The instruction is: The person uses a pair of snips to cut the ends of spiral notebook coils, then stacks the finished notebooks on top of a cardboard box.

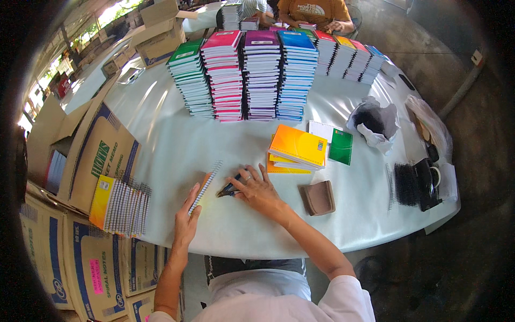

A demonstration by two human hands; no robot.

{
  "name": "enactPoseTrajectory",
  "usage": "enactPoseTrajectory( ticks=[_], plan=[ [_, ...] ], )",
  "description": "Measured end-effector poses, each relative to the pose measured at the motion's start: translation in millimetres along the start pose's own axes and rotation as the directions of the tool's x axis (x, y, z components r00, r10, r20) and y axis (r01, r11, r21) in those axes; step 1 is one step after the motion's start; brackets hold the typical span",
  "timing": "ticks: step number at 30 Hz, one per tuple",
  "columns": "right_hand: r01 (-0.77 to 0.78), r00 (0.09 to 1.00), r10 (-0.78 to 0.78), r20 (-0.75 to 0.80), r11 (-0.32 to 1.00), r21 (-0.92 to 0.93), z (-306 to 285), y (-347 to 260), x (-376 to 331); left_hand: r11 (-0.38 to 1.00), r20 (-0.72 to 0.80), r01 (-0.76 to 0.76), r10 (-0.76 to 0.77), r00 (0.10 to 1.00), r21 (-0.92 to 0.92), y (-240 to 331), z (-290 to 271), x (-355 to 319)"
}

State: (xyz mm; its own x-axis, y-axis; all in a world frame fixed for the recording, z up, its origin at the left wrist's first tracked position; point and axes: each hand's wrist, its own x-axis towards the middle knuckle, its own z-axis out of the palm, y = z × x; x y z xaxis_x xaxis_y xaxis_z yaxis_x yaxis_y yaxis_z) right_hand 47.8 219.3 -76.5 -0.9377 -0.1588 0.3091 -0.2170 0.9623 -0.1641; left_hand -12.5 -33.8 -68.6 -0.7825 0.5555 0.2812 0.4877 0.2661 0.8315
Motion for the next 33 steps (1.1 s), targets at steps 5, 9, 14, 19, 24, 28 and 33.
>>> enactPoseTrajectory(
  ticks=[5,9,14,19,24,28,33],
  plan=[
    [-0.072,0.997,0.072,0.001,0.997,-0.040,-12.2,-3.7,-13.3,0.998,-0.113,0.039,-0.043,0.993,-0.044,-12.5,15.4,-0.7],
    [-0.152,0.987,0.149,-0.056,0.986,-0.067,-11.7,-14.2,-22.8,0.998,-0.091,0.019,-0.014,0.996,0.054,-9.7,18.7,4.9],
    [-0.014,0.988,0.043,-0.150,0.981,0.191,-43.4,-74.0,-20.3,0.991,-0.102,-0.001,0.014,0.995,0.130,1.5,18.2,7.7],
    [0.002,0.982,0.038,-0.185,0.976,0.216,-45.9,-88.8,-11.4,0.973,-0.118,0.036,-0.009,0.993,0.227,6.0,18.5,6.2],
    [0.061,0.974,-0.019,-0.226,0.981,0.182,-45.9,-85.4,-6.2,0.960,-0.133,0.030,0.007,0.991,0.278,14.0,17.5,8.5],
    [0.081,0.979,-0.045,-0.200,0.982,0.173,-54.2,-85.7,-4.7,0.957,-0.134,0.046,-0.008,0.991,0.287,19.8,14.6,8.8],
    [-0.339,0.923,0.083,0.375,0.637,0.692,-68.6,-79.5,3.9,0.871,-0.155,-0.008,0.097,0.983,0.492,28.0,7.5,5.1]
  ],
)
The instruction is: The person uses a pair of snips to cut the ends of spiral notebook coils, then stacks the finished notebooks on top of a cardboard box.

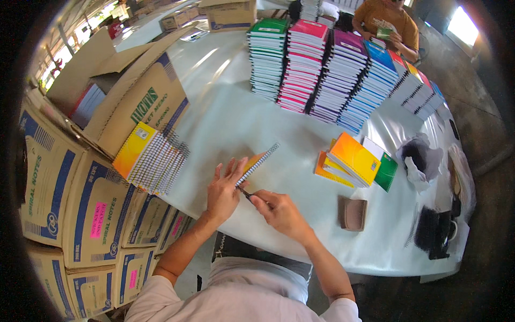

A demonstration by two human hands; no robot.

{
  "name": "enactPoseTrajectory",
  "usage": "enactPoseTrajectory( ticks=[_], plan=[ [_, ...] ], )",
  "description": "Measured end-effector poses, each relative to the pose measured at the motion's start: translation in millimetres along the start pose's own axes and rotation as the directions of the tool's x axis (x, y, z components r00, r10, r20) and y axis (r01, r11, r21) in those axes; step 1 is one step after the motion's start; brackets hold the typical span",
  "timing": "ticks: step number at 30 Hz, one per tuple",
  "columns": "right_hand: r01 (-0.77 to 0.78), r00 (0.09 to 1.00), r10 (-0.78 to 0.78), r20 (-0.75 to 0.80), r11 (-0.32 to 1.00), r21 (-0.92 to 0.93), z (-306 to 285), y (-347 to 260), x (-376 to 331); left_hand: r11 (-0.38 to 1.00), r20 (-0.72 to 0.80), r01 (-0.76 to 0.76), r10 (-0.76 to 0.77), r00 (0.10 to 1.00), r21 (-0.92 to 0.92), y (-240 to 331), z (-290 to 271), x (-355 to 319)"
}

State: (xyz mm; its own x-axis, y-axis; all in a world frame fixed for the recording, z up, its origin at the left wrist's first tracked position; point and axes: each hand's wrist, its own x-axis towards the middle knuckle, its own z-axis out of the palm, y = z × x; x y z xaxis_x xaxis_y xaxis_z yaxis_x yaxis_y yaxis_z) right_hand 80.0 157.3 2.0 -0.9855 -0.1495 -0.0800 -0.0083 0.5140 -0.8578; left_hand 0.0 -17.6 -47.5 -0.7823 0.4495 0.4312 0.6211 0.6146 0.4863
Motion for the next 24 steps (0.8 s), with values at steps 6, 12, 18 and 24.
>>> enactPoseTrajectory(
  ticks=[6,12,18,24],
  plan=[
    [0.180,0.983,-0.183,0.026,0.979,0.096,-13.4,-17.9,9.3,0.935,-0.141,-0.109,0.164,0.976,0.336,2.5,-87.3,8.4],
    [0.063,0.943,-0.231,-0.239,0.830,-0.554,-11.8,51.1,0.7,0.867,-0.048,0.080,-0.064,0.997,0.492,-50.3,-234.0,1.7],
    [0.078,0.724,-0.522,-0.451,0.711,-0.698,-36.7,38.5,-12.8,0.882,0.332,0.175,-0.339,0.880,0.437,-76.5,-261.2,-13.0],
    [-0.565,0.398,-0.248,-0.884,0.693,-0.448,-194.8,126.9,-66.4,0.904,-0.018,0.068,-0.067,0.998,0.422,-49.8,-247.0,-14.0]
  ],
)
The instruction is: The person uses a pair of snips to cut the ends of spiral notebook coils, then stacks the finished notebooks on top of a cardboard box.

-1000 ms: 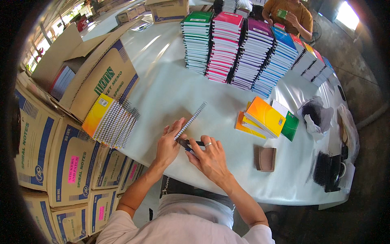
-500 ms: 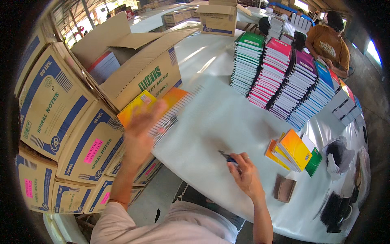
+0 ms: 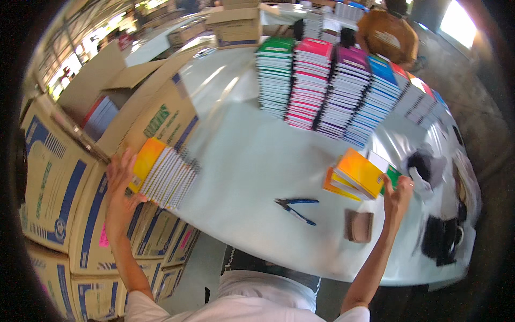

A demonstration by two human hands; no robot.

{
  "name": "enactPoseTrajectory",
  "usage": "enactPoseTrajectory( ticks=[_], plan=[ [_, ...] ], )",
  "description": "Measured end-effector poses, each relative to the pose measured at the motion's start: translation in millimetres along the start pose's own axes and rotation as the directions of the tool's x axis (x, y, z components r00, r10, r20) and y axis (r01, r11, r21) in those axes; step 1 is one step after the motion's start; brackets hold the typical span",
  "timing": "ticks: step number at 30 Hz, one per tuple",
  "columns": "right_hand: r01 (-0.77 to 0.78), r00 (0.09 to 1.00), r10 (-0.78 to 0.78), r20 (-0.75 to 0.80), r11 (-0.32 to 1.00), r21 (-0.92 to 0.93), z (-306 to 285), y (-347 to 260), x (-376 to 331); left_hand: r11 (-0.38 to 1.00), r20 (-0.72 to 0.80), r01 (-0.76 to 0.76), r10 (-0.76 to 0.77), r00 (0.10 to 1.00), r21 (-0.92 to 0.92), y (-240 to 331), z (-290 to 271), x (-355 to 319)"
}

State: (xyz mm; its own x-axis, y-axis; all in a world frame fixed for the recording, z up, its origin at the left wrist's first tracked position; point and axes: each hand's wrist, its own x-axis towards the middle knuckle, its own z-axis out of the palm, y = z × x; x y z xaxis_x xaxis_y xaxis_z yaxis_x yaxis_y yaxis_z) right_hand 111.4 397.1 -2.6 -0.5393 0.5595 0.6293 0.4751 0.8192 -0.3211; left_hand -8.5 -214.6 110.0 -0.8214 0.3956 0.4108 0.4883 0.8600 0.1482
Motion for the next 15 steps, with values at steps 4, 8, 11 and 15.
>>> enactPoseTrajectory(
  ticks=[4,8,11,15],
  plan=[
    [-0.527,0.771,0.218,0.599,0.746,0.406,8.2,12.1,-0.4,0.985,-0.239,-0.173,0.168,0.956,0.003,43.5,23.2,0.4],
    [-0.569,0.776,0.215,0.593,0.644,0.512,5.4,9.4,1.6,0.931,-0.200,-0.269,0.223,0.954,-0.248,91.6,57.9,14.4],
    [-0.472,0.842,0.154,0.517,0.675,0.568,4.0,12.9,1.7,0.868,-0.148,-0.312,0.276,0.950,-0.387,122.5,86.8,22.9],
    [-0.344,0.936,0.157,0.315,0.598,0.724,-14.6,-15.3,-12.2,0.691,-0.069,-0.154,0.150,0.986,-0.706,161.2,114.4,25.9]
  ],
)
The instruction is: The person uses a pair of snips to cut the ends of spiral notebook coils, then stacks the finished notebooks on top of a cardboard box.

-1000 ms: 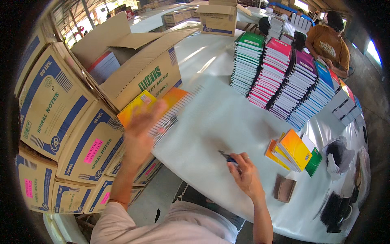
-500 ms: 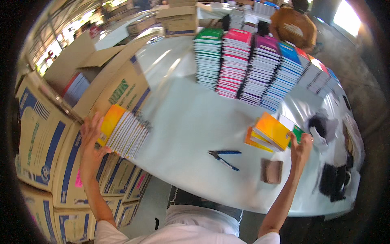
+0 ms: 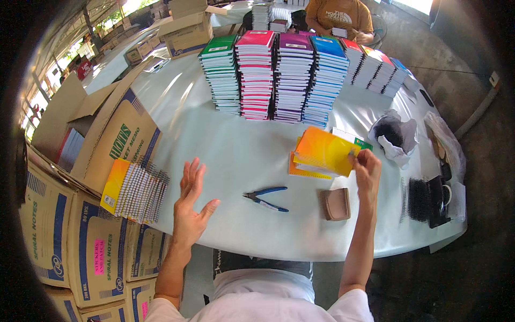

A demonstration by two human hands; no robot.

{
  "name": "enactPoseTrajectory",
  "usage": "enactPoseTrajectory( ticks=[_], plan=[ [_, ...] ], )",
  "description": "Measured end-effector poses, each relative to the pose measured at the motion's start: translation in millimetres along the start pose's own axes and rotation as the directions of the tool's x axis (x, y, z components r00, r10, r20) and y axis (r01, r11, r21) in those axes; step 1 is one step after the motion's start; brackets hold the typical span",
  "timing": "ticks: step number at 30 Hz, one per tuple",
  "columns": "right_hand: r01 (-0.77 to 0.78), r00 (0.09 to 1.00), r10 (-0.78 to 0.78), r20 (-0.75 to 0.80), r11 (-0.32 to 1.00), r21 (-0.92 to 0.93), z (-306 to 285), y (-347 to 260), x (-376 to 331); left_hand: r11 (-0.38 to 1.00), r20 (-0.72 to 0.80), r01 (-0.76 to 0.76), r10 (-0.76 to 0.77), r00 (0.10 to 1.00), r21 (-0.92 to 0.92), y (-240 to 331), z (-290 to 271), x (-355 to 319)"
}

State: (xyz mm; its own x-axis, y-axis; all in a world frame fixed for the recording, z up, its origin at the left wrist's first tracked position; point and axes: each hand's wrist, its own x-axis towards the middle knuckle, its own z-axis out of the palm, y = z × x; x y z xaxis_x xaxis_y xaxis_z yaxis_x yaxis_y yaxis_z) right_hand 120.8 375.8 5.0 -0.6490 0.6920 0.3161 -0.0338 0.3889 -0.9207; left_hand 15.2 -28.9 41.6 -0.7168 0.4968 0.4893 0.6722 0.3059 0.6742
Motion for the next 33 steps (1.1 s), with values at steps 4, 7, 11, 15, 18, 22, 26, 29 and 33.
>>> enactPoseTrajectory(
  ticks=[4,7,11,15,18,22,26,29,33],
  plan=[
    [0.050,0.988,-0.093,0.124,0.949,0.311,62.6,-35.1,-82.2,0.945,0.051,0.127,-0.117,0.992,-0.300,-10.5,27.3,1.4],
    [0.196,0.925,-0.250,0.288,0.959,0.203,98.4,-23.3,-126.9,0.721,0.363,0.384,-0.194,0.911,-0.578,-22.4,35.4,-3.4],
    [0.044,0.915,-0.108,0.388,0.984,0.171,130.3,-2.5,-160.4,0.551,0.528,0.553,-0.224,0.819,-0.625,-71.0,57.1,-33.5],
    [-0.016,0.908,-0.055,0.416,0.986,0.166,133.2,-5.8,-161.3,0.845,0.354,0.350,-0.208,0.912,-0.404,-62.3,50.4,-30.5],
    [-0.019,0.907,-0.068,0.416,0.979,0.202,133.6,-6.7,-158.3,0.996,0.238,-0.072,0.057,0.970,0.054,-23.7,38.4,-8.9],
    [-0.064,0.907,-0.014,0.421,0.983,0.171,130.5,4.8,-164.3,0.898,0.408,-0.304,0.160,0.899,0.317,8.6,65.6,0.7],
    [0.020,0.902,-0.096,0.420,0.983,0.183,126.4,-6.4,-161.9,0.854,0.497,-0.343,0.118,0.860,0.390,-10.9,95.5,-10.4],
    [0.257,0.918,-0.234,0.321,0.966,-0.030,89.8,-11.4,-140.9,0.857,0.498,-0.355,0.137,0.856,0.374,-20.9,98.0,-13.2],
    [0.116,0.945,-0.257,-0.201,0.840,-0.530,-47.4,36.9,-57.3,0.868,0.515,-0.353,0.138,0.846,0.349,-13.6,92.0,-8.0]
  ],
)
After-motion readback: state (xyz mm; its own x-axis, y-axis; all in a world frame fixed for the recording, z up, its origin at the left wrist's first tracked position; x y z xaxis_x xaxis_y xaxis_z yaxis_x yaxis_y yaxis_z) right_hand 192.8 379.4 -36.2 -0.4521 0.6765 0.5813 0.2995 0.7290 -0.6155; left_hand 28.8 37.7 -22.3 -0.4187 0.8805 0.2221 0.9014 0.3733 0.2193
